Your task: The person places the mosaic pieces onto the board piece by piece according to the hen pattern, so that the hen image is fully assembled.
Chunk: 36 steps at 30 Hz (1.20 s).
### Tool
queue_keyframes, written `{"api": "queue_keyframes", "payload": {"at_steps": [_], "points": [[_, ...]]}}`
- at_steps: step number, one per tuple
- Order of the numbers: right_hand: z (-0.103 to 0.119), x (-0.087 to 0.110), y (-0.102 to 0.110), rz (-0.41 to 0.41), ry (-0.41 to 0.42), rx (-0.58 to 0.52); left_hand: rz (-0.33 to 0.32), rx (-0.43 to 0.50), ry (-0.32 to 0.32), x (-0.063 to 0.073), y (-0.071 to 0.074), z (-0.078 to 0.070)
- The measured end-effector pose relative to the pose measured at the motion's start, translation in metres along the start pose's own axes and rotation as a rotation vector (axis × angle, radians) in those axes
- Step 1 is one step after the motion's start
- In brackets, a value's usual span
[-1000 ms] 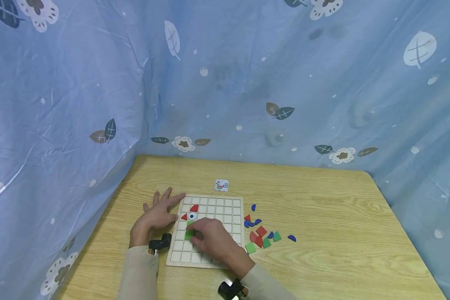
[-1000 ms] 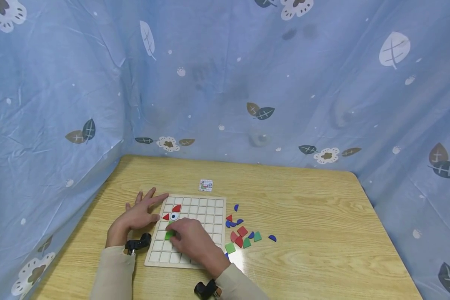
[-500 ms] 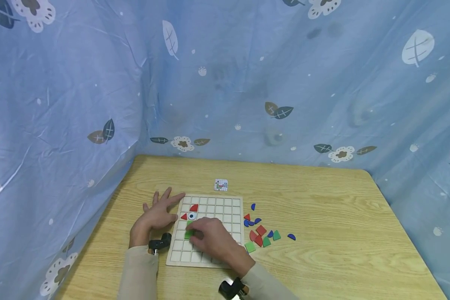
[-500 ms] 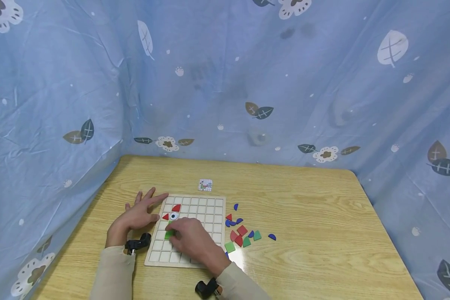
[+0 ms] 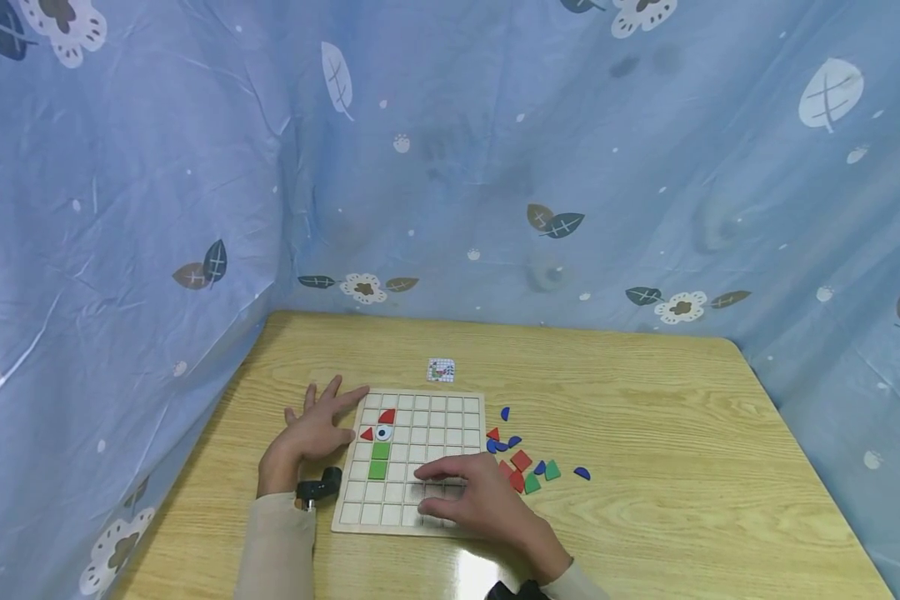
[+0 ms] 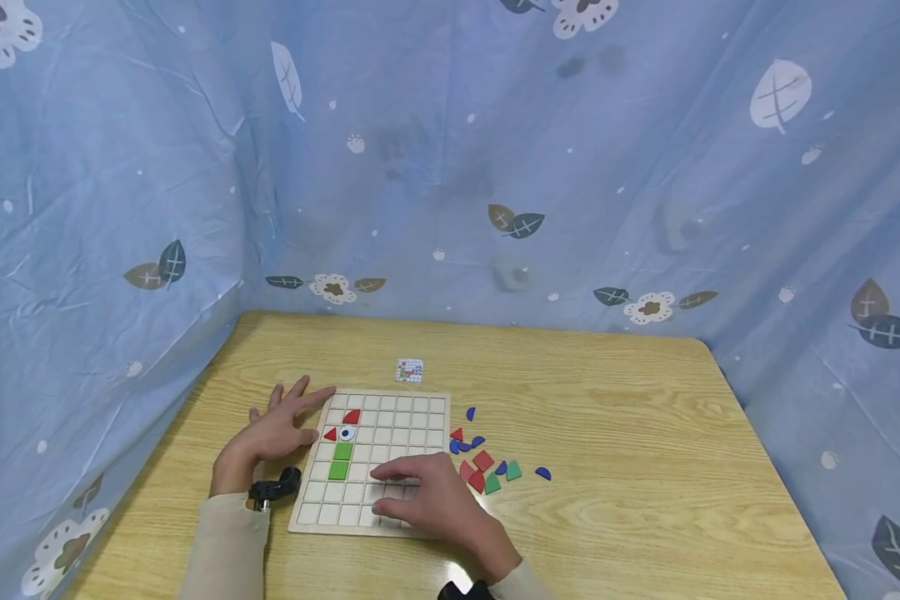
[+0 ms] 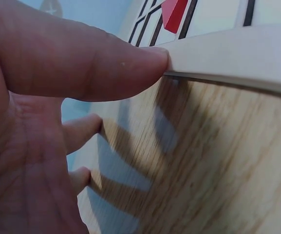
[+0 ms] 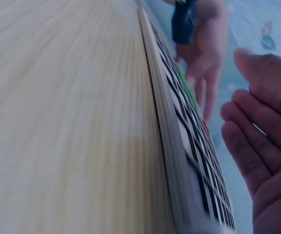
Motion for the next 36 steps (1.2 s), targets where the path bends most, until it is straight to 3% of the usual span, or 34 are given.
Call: {"api": "queue_keyframes", "payload": {"at_steps": [4,12,21,31,36], "points": [[-0.008,0.021,0.021,-0.051,-0.028,0.000,0.001,0.009,-0.004,0.000,0.001,0.000],[-0.028,0.060,0.066,-0.239,-0.096,0.015,0.005,0.012,-0.005,0.001,-0.001,0.001],[-0.042,0.093,0.109,-0.368,-0.216,0.109,0.003,0.012,-0.007,0.001,0.000,-0.001],[-0.050,0.092,0.110,-0.347,-0.232,0.202,0.010,0.019,-0.022,0.001,0.000,0.001],[-0.049,0.083,0.106,-0.367,-0.154,0.266,0.010,0.026,-0.016,0.001,-0.001,0.002]]}}
Point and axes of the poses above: each hand's wrist, its own x-axis away from the middle knuckle, its own y-axis out of the back of the hand, z = x × y, the point moved 3 cm from there along -x, towards the middle knuckle, and after that the axes turned 9 degrees about -z, right-handed, at the moved point
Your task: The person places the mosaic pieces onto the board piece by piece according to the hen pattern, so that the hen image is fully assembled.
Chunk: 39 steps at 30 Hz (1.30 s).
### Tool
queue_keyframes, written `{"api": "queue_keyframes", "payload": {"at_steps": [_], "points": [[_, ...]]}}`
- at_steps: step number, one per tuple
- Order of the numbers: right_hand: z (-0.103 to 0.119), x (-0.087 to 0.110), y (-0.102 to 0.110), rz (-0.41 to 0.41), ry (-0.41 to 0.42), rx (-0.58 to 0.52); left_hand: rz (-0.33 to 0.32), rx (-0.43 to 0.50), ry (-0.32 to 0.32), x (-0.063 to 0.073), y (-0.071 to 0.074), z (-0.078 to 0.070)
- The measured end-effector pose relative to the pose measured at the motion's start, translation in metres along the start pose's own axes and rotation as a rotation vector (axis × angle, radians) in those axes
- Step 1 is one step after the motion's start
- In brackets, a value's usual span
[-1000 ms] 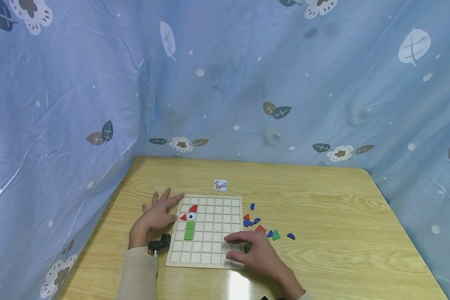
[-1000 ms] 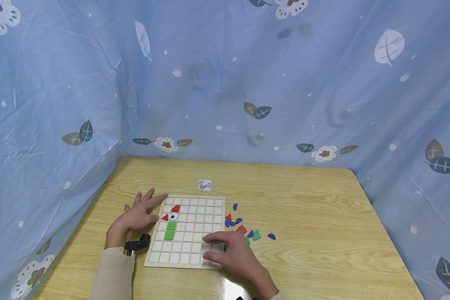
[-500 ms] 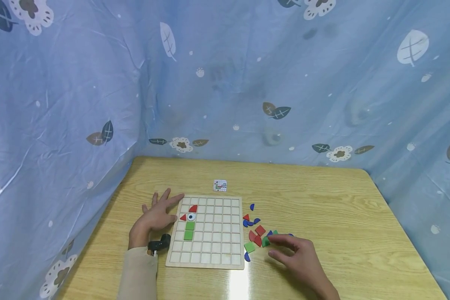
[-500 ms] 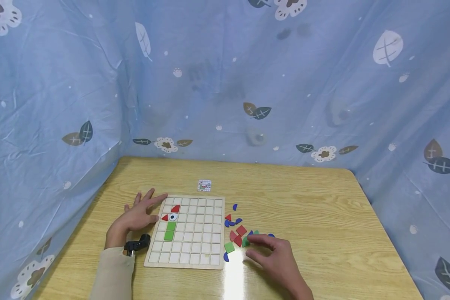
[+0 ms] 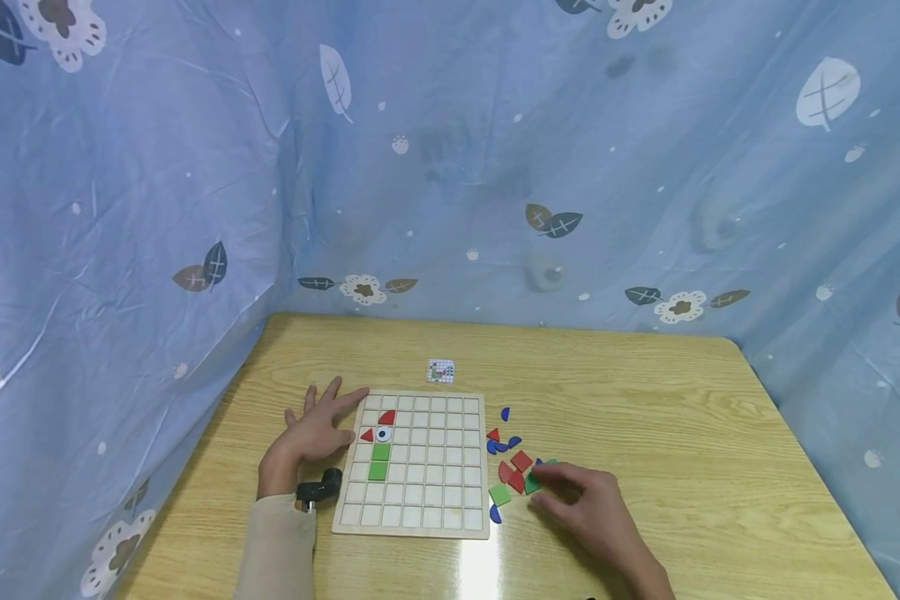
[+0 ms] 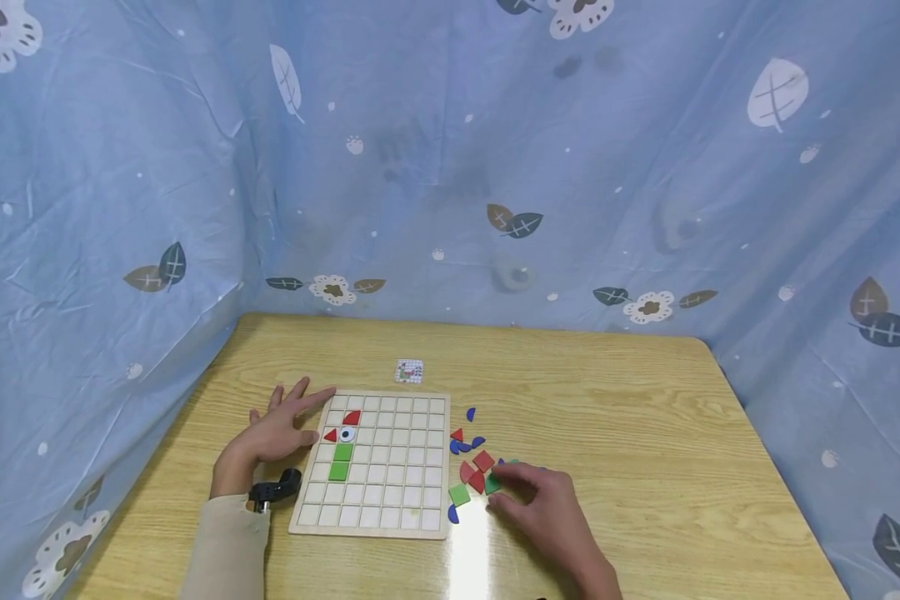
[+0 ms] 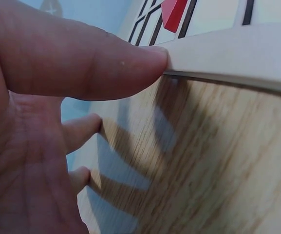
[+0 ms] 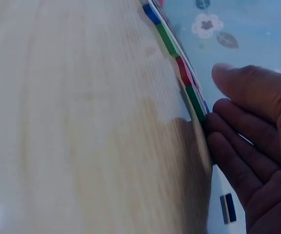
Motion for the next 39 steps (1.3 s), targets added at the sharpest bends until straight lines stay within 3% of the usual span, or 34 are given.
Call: {"api": "queue_keyframes", "payload": {"at_steps": [4,13,19,23,33,39], "points": [[0.005,-0.005,-0.005,-0.002,0.066,0.011,-0.002,-0.005,0.004,0.000,0.000,0.000],[0.010,-0.007,-0.012,0.014,0.100,0.097,-0.005,-0.005,0.013,0.000,-0.001,0.000],[0.010,0.000,-0.007,-0.047,0.167,0.161,-0.003,-0.010,0.016,-0.001,-0.002,0.002],[0.010,0.002,-0.006,-0.071,0.185,0.138,-0.008,-0.007,0.013,-0.001,-0.001,0.001],[0.011,0.001,-0.003,-0.033,0.103,0.090,0.001,0.003,0.013,-0.001,-0.001,0.002],[0.022,-0.004,-0.004,-0.014,0.150,0.012,-0.004,-0.004,0.012,-0.001,-0.001,0.002]]}}
Point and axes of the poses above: each hand's wrist, its own x-axis away from the middle knuckle, its own y-axis out of the back of the hand, z = x × y, the point moved 3 cm from there along -x, towards the middle knuckle, and after that the axes turned 9 degrees about -z, right-handed, at the moved point
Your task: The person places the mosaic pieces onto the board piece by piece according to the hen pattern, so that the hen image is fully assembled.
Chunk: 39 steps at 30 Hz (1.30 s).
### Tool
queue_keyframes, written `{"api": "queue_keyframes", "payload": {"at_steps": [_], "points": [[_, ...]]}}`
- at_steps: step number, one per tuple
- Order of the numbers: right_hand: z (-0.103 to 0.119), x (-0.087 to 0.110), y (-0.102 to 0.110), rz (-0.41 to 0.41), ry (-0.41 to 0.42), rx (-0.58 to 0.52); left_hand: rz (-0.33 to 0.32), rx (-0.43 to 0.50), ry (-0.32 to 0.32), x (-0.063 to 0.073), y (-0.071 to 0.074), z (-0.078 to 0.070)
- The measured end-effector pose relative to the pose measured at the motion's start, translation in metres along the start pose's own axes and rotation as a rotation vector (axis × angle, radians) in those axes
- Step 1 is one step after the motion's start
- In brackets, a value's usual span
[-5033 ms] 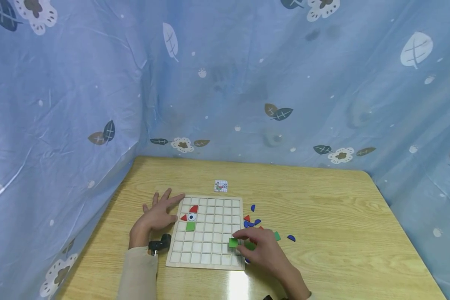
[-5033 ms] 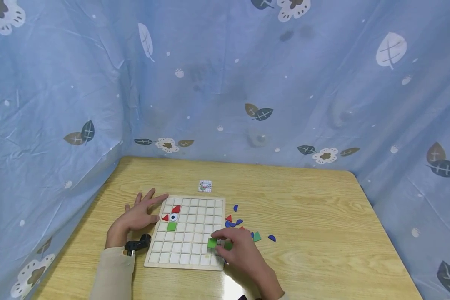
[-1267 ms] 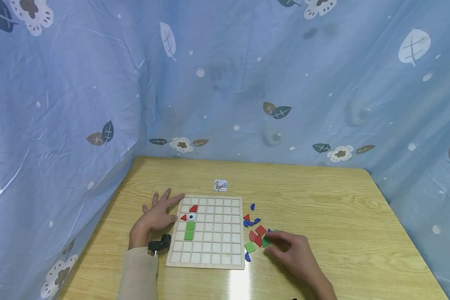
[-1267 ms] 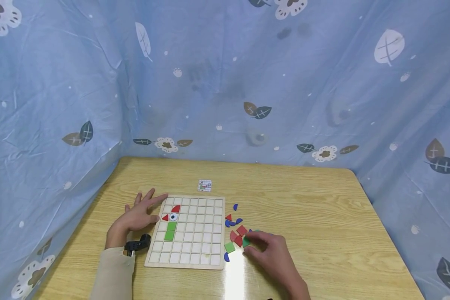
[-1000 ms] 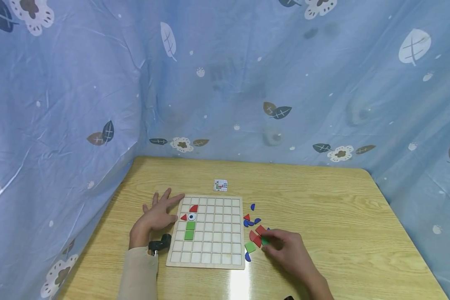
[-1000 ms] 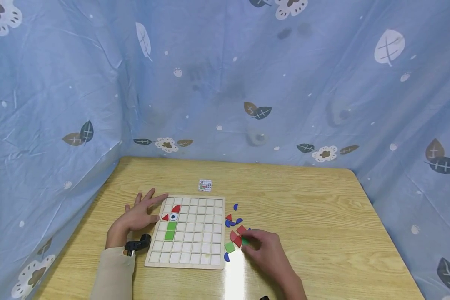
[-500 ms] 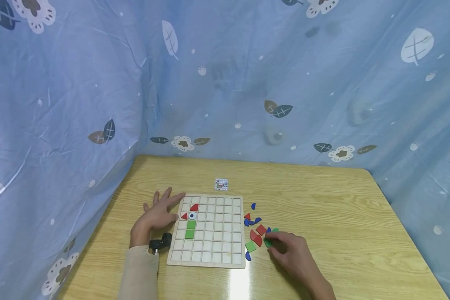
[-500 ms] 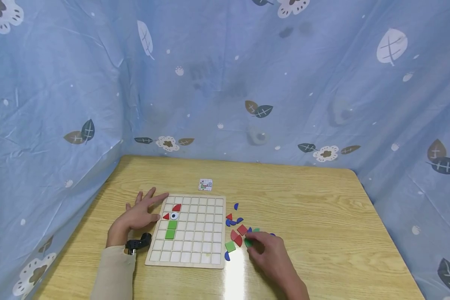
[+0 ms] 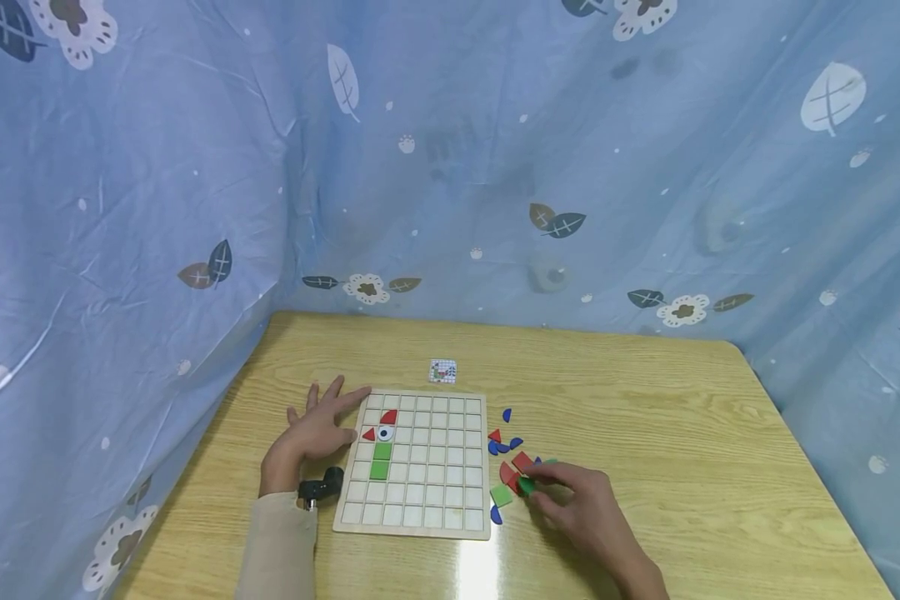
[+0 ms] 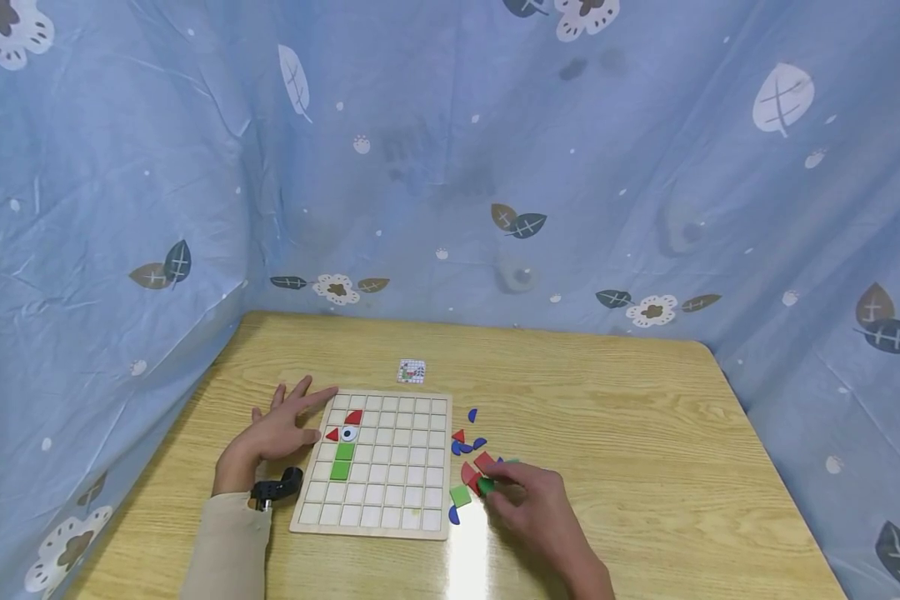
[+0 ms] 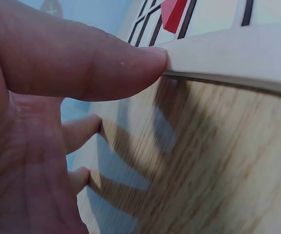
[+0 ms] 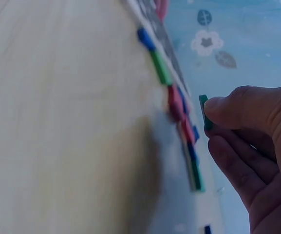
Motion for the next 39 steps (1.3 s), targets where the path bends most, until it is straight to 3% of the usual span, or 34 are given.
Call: {"api": "queue_keyframes", "payload": {"at_steps": [6,27,34,39], "points": [[0.015,-0.011,-0.013,0.041,0.056,-0.121,-0.002,0.002,0.000,0.000,0.001,0.000],[0.076,-0.041,-0.101,0.288,0.102,-0.281,-0.009,-0.007,0.003,0.000,0.001,0.000],[0.096,-0.048,-0.132,0.377,0.128,-0.282,-0.011,-0.021,0.002,-0.001,0.000,0.001],[0.104,-0.051,-0.148,0.379,0.196,-0.250,-0.009,-0.016,0.004,-0.001,0.001,0.001]]}}
Point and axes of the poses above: each hand's wrist, its own x-axis away from the middle knuckle, its own y-axis out of the back of the hand, z = x × y, the point moved 3 cm from there along -x, towards the middle knuckle, and after that the axes turned 9 degrees about -z, right-handed, at the moved point
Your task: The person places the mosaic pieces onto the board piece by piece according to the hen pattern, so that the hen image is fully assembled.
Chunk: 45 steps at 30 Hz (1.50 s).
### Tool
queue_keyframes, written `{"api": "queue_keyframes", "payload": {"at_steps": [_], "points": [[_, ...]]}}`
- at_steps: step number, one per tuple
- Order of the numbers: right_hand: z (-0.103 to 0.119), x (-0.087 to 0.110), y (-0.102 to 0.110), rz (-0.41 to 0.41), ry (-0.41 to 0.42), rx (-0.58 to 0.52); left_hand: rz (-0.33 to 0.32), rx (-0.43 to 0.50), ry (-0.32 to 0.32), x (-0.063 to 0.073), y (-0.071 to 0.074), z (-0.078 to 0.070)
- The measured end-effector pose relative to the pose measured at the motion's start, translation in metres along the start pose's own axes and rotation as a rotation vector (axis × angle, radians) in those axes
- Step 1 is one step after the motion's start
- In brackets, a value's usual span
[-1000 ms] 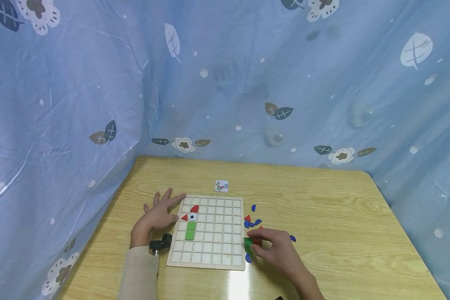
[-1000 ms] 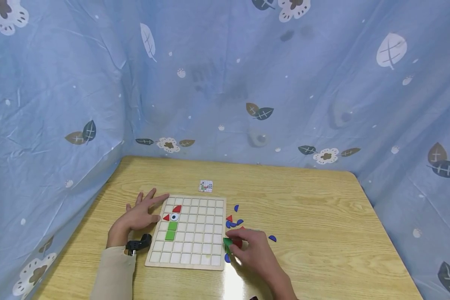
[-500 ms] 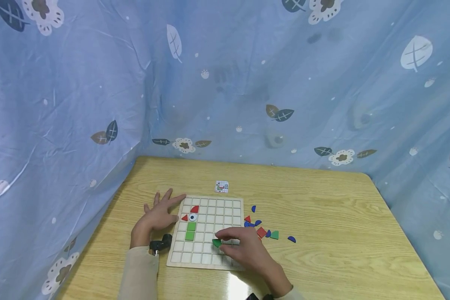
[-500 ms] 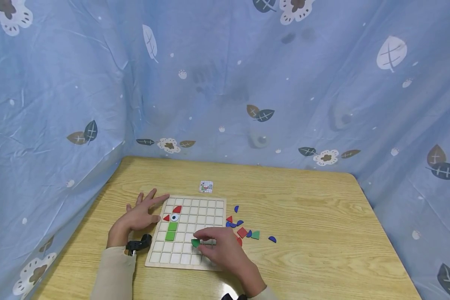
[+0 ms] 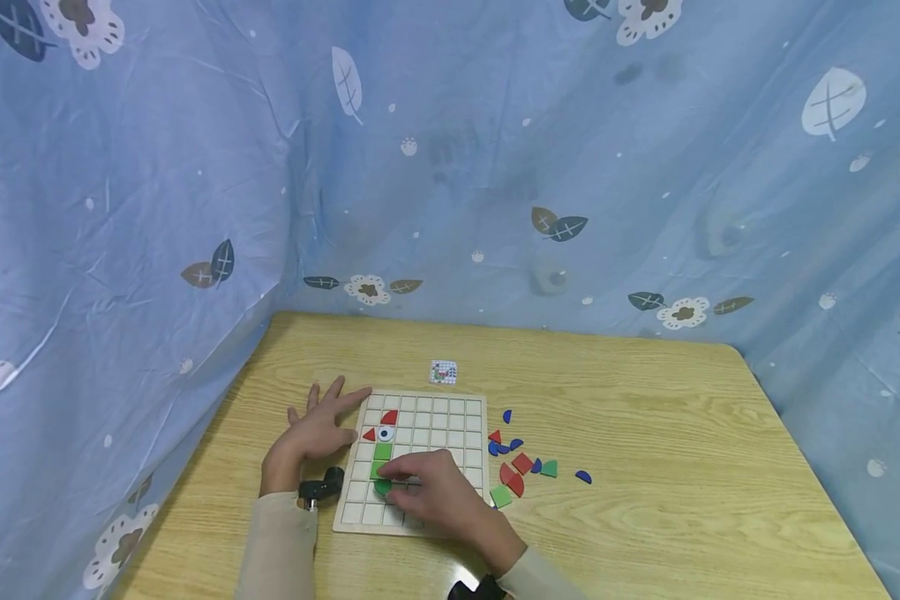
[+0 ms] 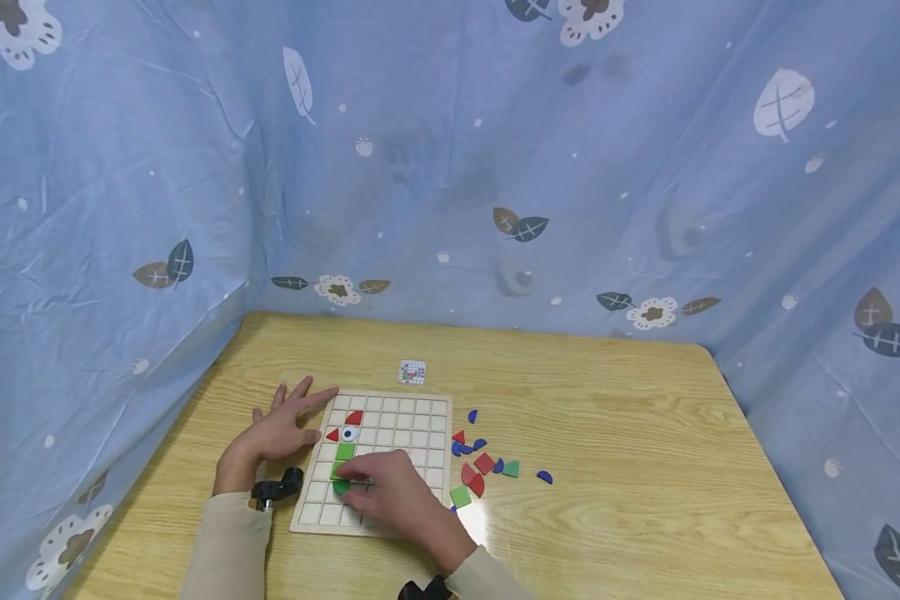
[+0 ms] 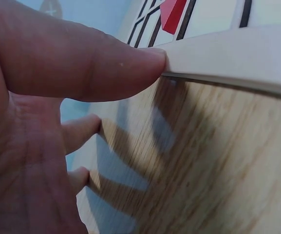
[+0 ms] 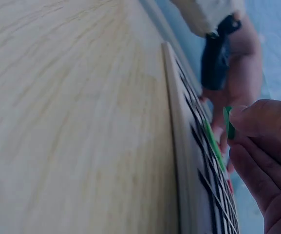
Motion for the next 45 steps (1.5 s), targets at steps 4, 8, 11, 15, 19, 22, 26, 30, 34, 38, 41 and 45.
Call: {"api": "queue_keyframes", "payload": {"at_steps": [4,8,11,15,19,22,26,30,34,38,41,45], "points": [[0.000,-0.004,-0.009,0.017,0.011,0.054,-0.002,0.002,-0.003,0.000,0.001,-0.001],[0.001,-0.005,-0.016,0.029,0.013,0.158,-0.003,0.002,-0.002,0.000,0.002,-0.001],[0.002,-0.005,-0.018,0.033,0.028,0.231,-0.003,0.002,-0.002,-0.001,0.002,-0.001],[0.005,-0.005,-0.018,0.032,0.043,0.284,-0.001,-0.002,-0.005,-0.002,0.002,-0.001],[0.006,-0.006,-0.017,0.024,0.047,0.264,0.000,-0.001,-0.007,-0.002,0.002,-0.001],[0.005,-0.005,-0.019,0.036,0.063,0.229,0.001,-0.002,-0.011,-0.002,0.002,-0.001],[0.003,-0.003,-0.021,0.054,0.078,0.212,0.001,-0.007,-0.016,-0.002,0.000,0.000],[0.002,-0.001,-0.018,0.054,0.078,0.198,0.000,-0.010,-0.014,-0.001,-0.001,0.001],[0.001,0.004,-0.010,0.027,0.050,0.131,0.000,-0.014,-0.014,-0.001,-0.001,0.001],[-0.006,0.016,0.003,-0.013,-0.030,0.023,-0.002,-0.014,-0.012,-0.001,-0.001,0.000],[-0.013,0.029,0.014,-0.039,-0.088,-0.034,-0.004,-0.009,-0.011,-0.001,-0.001,0.000],[-0.020,0.049,0.031,-0.082,-0.155,-0.051,-0.001,0.005,-0.012,0.000,-0.001,-0.001]]}}
Point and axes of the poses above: each hand's wrist, its own x-axis away from the middle knuckle, its own y-axis out of the back of the hand, z = x × y, the point moved 3 cm from there along -x, towards the middle knuckle, and after that the axes turned 9 degrees about -z, right-handed, at the moved point
